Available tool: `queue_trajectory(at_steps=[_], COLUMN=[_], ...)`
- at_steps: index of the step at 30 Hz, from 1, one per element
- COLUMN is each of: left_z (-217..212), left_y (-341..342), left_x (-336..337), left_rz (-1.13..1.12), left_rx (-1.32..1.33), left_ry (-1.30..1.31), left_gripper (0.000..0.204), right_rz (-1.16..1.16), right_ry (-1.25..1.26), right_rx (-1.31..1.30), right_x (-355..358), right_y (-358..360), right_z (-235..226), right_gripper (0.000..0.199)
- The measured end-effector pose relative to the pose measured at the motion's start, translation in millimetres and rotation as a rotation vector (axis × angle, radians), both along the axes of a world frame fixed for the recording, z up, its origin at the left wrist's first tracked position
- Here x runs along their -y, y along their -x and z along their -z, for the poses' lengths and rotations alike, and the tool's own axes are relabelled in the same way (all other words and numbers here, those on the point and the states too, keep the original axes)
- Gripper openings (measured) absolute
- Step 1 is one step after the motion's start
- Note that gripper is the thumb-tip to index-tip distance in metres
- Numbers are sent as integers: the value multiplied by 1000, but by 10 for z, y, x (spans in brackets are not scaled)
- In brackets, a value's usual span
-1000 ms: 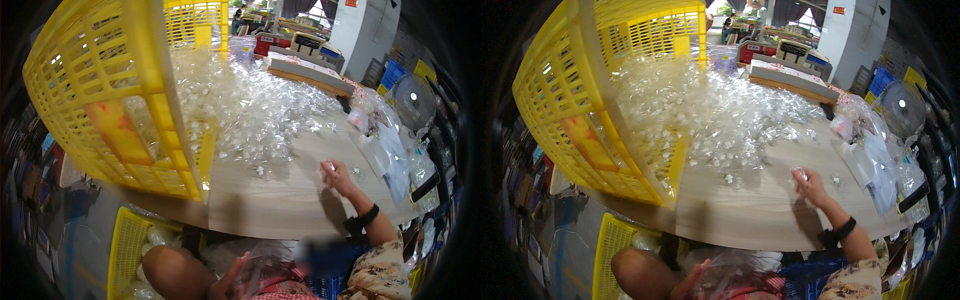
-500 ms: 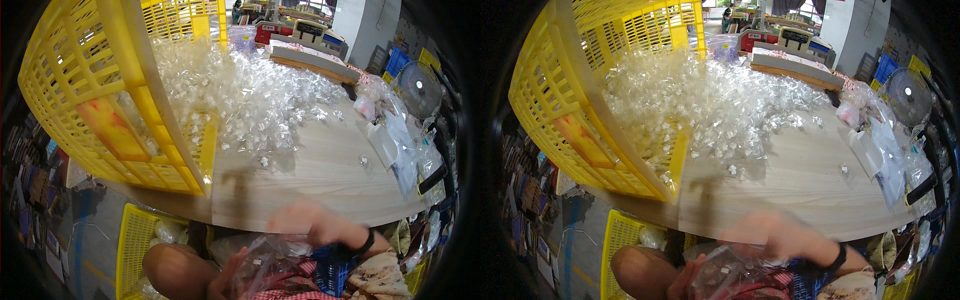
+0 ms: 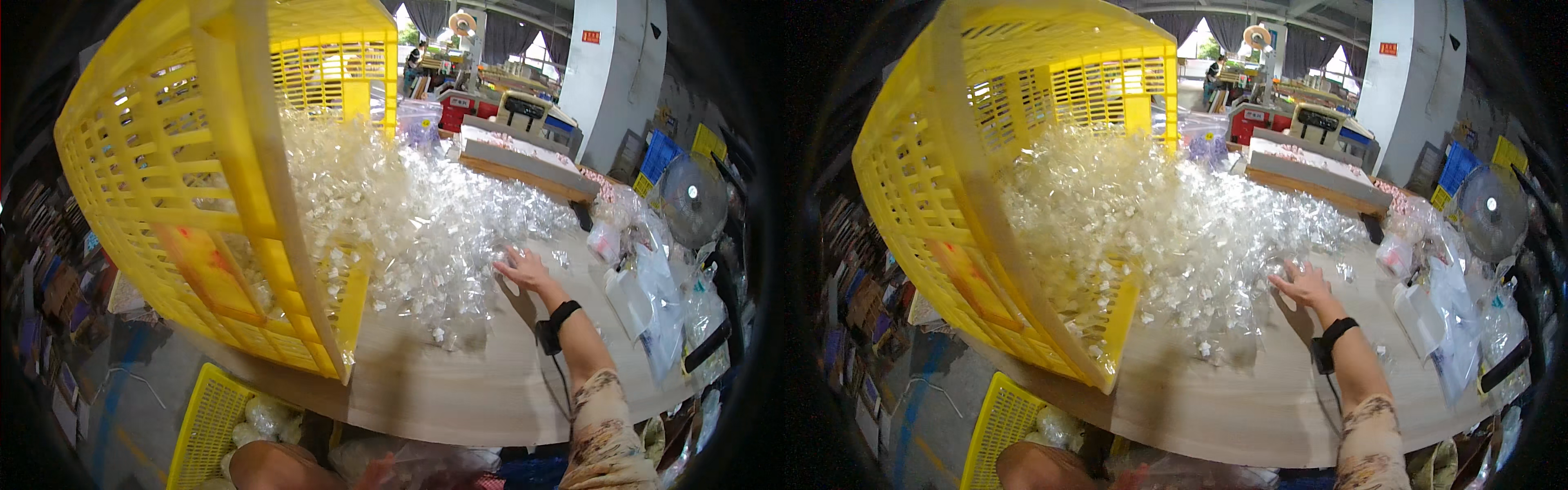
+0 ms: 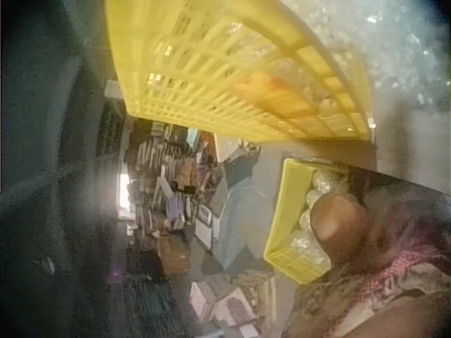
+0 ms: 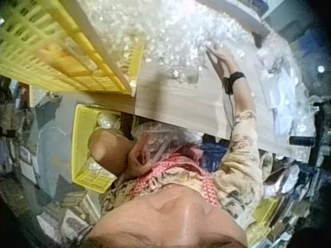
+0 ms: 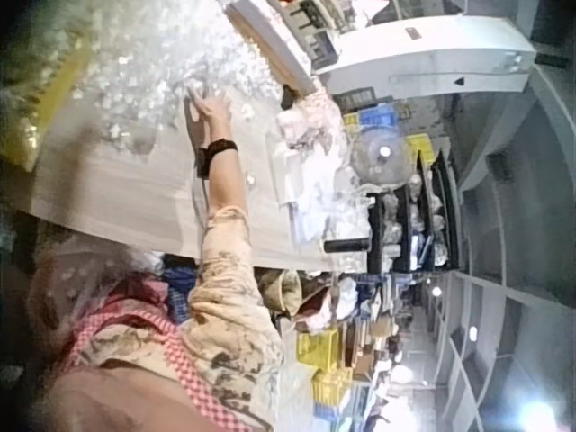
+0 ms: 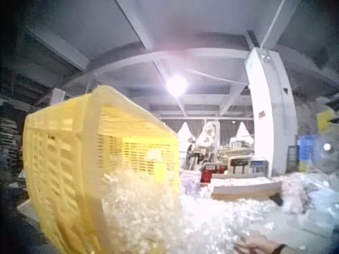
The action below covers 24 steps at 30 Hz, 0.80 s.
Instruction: Picking small clear plastic parts from a pile on a table and placing them into a plastic bag.
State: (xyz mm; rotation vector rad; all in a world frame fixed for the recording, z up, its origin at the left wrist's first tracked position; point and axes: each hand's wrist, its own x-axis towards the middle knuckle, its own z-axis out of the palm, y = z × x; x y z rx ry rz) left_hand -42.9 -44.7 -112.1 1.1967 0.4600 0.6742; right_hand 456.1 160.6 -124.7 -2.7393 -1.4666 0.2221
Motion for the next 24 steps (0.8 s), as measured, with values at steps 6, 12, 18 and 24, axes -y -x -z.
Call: queue_trajectory(at_steps=[6,12,18,24], left_z=[-2,31,3,-43], left_y=[-15,2,-16,-30], left_x=[-86,-85,-42,14], left_rz=[12,25,37,11], left_rx=[-14,4,37,114], left_ry=[21,16,11,61], left_gripper=[91,91,91,91], right_rz=[-188,-151,-7,-252], right_ry=[27,45,-607,-468], right_rx=[70,89,-586,-288], right_x=[783,1948,2510,2496], right_y=[180,469,464,387], right_z=[-88,-217,-421,-331], right_gripper=[66,63,65,70])
